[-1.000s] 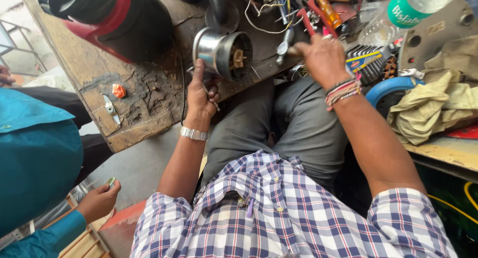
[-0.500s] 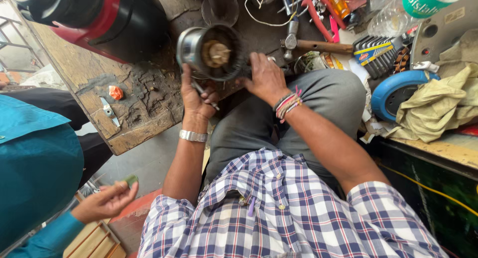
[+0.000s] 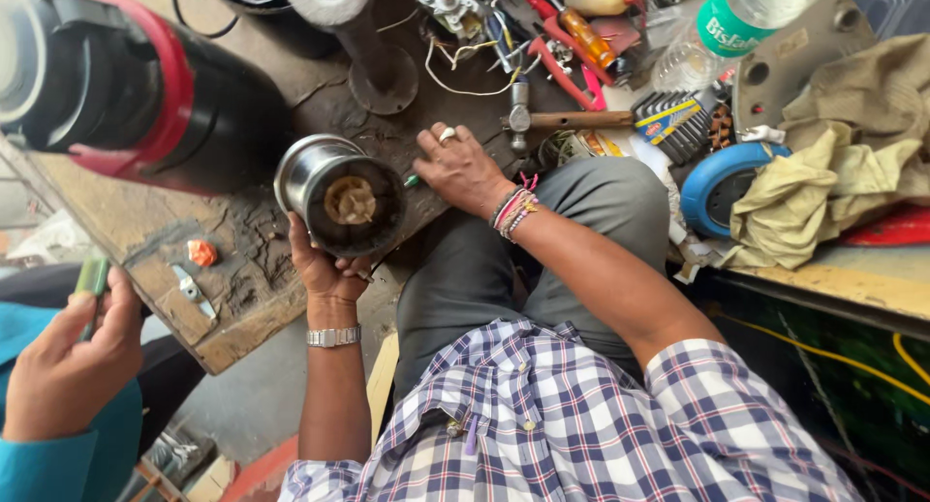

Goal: The person uses a hammer and a metal punch to drive a small cylindrical component out of a metal bowl. They then use pliers to remove a ring from the component and place the parts on the workbench.

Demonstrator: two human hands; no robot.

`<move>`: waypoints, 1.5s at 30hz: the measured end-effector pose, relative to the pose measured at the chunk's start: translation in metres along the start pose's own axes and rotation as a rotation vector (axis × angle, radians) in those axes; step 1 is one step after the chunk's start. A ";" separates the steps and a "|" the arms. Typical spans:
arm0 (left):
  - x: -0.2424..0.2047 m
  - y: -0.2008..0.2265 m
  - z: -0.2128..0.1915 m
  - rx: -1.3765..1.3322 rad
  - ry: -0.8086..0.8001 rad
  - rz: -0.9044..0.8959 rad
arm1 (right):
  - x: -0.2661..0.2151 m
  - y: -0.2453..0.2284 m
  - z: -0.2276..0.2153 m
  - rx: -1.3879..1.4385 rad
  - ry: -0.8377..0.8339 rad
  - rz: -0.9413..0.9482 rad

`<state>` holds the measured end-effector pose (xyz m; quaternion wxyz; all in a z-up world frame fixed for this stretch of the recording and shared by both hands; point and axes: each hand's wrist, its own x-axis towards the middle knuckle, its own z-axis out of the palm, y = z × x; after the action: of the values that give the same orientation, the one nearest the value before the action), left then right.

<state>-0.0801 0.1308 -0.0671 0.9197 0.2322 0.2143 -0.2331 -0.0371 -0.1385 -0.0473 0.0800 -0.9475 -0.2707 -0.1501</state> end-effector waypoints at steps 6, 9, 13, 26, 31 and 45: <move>0.014 -0.011 0.007 0.004 0.012 -0.098 | -0.044 0.079 -0.046 -0.192 -0.289 0.279; 0.017 -0.018 0.016 -0.027 0.045 -0.153 | -0.064 0.150 -0.063 -0.193 -0.093 0.451; 0.022 -0.030 0.048 0.011 0.125 -0.166 | -0.060 0.188 -0.067 -0.217 0.115 0.539; 0.026 -0.046 0.055 -0.141 0.044 -0.290 | -0.041 0.116 -0.092 0.227 0.035 0.434; 0.028 -0.046 0.059 -0.111 0.103 -0.288 | -0.021 0.039 -0.100 0.559 0.133 0.114; 0.031 -0.066 0.065 0.134 0.223 -0.102 | -0.024 0.010 -0.064 0.334 0.071 0.162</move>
<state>-0.0715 0.0350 -0.0519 0.8594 0.3064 0.3108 -0.2663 -0.0670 -0.1733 0.0048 0.2575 -0.9339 -0.2115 -0.1293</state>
